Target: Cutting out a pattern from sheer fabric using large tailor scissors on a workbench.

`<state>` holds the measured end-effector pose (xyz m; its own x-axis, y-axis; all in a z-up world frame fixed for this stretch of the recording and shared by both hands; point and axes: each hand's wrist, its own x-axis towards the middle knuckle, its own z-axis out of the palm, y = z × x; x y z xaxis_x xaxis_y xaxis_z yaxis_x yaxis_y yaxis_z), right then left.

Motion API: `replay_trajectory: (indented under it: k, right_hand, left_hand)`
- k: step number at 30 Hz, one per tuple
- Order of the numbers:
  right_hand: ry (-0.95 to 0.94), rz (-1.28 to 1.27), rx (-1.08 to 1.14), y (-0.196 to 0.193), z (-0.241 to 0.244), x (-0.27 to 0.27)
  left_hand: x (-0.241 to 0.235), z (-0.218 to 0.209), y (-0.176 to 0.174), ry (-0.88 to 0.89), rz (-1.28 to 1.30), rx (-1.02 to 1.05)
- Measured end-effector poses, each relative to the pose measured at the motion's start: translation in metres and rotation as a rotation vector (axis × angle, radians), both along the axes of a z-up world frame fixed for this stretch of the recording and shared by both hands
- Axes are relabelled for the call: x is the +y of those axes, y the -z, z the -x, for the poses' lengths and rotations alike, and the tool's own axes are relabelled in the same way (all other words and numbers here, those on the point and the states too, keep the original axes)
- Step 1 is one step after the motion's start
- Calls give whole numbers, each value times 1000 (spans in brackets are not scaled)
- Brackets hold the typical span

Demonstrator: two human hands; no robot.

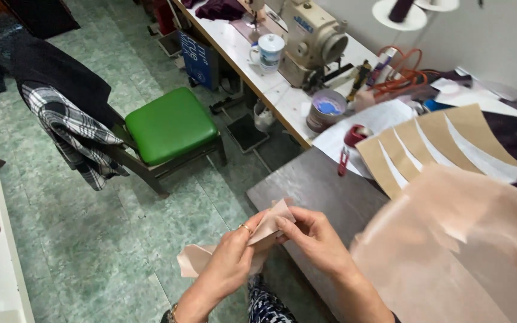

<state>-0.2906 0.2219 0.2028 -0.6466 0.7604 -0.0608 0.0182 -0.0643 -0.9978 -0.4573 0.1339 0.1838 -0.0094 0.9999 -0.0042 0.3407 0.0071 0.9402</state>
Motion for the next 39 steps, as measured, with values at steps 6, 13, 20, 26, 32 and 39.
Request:
replay_trajectory:
  k: [6,13,20,26,32,39]
  right_hand:
    - [-23,-412,-159,1,41,82]
    - [-225,-175,-305,-10,93,152]
    - [-103,-257,-366,-16,96,188]
    - [200,-186,-186,2,59,198]
    - [509,-127,-275,-11,56,198]
    - [618,-103,-357,-7,96,214]
  left_hand:
    - [75,59,-7,123,-40,117]
    - [152,104,-54,375,65,123]
    - [195,130,-17,358,20,111]
    - [218,147,-20,445,106,100]
    - [237,156,-28,540,-231,97]
    - [265,196,-23,694,-264,215]
